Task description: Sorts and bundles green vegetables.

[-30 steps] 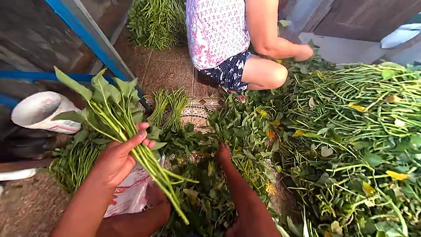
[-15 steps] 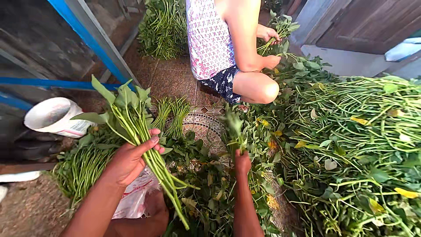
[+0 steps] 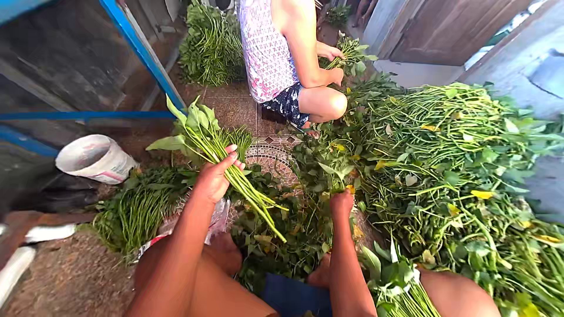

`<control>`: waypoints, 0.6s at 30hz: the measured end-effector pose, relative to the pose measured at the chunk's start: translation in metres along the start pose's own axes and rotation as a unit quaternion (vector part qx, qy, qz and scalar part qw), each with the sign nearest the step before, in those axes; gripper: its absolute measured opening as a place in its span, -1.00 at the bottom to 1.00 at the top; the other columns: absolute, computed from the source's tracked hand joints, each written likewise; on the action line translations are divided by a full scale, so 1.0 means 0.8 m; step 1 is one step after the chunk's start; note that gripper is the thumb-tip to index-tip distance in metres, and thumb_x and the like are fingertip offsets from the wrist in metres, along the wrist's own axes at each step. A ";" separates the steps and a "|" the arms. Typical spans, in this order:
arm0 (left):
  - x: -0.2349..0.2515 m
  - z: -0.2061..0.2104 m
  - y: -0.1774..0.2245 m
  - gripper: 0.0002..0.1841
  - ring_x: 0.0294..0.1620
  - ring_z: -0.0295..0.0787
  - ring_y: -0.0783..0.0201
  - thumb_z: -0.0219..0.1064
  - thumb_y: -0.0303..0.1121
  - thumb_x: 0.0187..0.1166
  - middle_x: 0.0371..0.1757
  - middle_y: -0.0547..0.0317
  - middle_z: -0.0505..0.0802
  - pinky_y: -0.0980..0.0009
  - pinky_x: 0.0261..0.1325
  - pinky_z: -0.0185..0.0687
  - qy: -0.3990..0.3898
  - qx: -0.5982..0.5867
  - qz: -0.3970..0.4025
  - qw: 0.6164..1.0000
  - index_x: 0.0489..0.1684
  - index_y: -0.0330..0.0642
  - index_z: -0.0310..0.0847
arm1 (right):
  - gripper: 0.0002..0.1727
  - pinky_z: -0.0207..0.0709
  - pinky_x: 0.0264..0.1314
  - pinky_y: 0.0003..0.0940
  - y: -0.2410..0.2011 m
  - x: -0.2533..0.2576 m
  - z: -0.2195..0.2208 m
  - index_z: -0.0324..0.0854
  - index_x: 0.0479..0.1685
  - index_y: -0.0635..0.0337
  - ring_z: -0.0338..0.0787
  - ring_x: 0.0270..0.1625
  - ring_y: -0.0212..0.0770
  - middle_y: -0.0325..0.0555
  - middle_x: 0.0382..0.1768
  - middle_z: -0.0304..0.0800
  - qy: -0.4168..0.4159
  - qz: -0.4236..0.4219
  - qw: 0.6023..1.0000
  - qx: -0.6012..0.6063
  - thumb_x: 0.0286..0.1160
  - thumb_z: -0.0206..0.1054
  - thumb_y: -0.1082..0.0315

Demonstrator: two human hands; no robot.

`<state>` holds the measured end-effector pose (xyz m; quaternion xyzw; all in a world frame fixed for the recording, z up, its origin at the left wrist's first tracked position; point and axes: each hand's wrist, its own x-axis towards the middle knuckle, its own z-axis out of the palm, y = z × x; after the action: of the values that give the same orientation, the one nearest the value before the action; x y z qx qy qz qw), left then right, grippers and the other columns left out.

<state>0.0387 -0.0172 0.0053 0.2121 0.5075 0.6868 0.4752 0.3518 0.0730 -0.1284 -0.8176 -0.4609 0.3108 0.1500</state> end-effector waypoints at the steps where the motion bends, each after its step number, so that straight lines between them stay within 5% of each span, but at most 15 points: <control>1: -0.007 -0.001 -0.001 -0.76 -0.37 0.78 0.32 0.12 -0.56 0.76 -0.31 0.19 0.78 0.37 -0.12 0.82 0.002 -0.013 -0.006 1.000 0.28 -0.28 0.55 | -0.43 0.41 0.57 0.25 0.005 -0.004 -0.002 0.33 0.63 0.43 0.53 0.57 0.40 0.54 0.49 0.49 -0.001 0.010 0.998 0.056 0.69 0.20 0.34; 6: -0.041 -0.003 0.010 -0.79 -0.40 0.79 0.31 0.13 -0.55 0.75 -0.37 0.18 0.78 0.39 -0.14 0.83 -0.028 -0.006 -0.038 0.999 0.22 -0.30 0.56 | -0.22 0.38 0.53 0.29 0.021 -0.008 -0.022 0.39 0.54 0.53 0.59 0.47 0.36 0.55 0.38 0.57 -0.052 0.003 0.978 0.200 0.75 0.18 -0.11; 8: -0.051 -0.003 0.020 -0.80 -0.38 0.80 0.32 0.14 -0.55 0.75 -0.34 0.18 0.80 0.39 -0.13 0.83 -0.045 0.024 -0.044 0.998 0.21 -0.28 0.57 | -0.31 0.42 0.50 0.29 0.012 -0.017 -0.031 0.38 0.55 0.48 0.64 0.44 0.38 0.51 0.33 0.64 0.005 -0.030 0.986 0.163 0.78 0.16 -0.02; 12: -0.053 -0.016 0.031 -0.82 -0.40 0.77 0.34 0.17 -0.54 0.74 -0.31 0.20 0.76 0.39 -0.14 0.81 -0.011 0.043 -0.038 0.998 0.18 -0.26 0.54 | -0.31 0.38 0.56 0.29 0.004 -0.034 -0.036 0.36 0.61 0.43 0.61 0.49 0.39 0.50 0.38 0.62 -0.009 -0.045 0.995 0.092 0.74 0.25 0.04; 16: -0.014 -0.058 0.018 -0.77 -0.41 0.71 0.35 0.21 -0.52 0.73 -0.27 0.16 0.71 0.40 -0.16 0.76 0.128 0.036 -0.013 0.991 0.26 -0.33 0.50 | -0.39 0.32 0.62 0.30 -0.023 -0.047 -0.069 0.45 0.50 0.53 0.55 0.58 0.34 0.48 0.46 0.56 -0.155 -0.099 0.966 -0.179 0.77 0.19 0.10; 18: 0.005 -0.072 0.013 -0.74 -0.37 0.68 0.36 0.21 -0.48 0.75 -0.20 0.14 0.68 0.40 -0.13 0.75 0.178 0.012 -0.011 0.984 0.31 -0.32 0.46 | -0.47 0.30 0.62 0.36 -0.036 -0.057 -0.090 0.50 0.48 0.50 0.50 0.61 0.38 0.48 0.50 0.53 -0.155 -0.104 0.952 -0.243 0.78 0.16 0.20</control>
<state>-0.0119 -0.0426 -0.0086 0.0869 0.5944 0.7020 0.3825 0.3618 0.0526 -0.0414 -0.7186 -0.6228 0.2945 -0.0949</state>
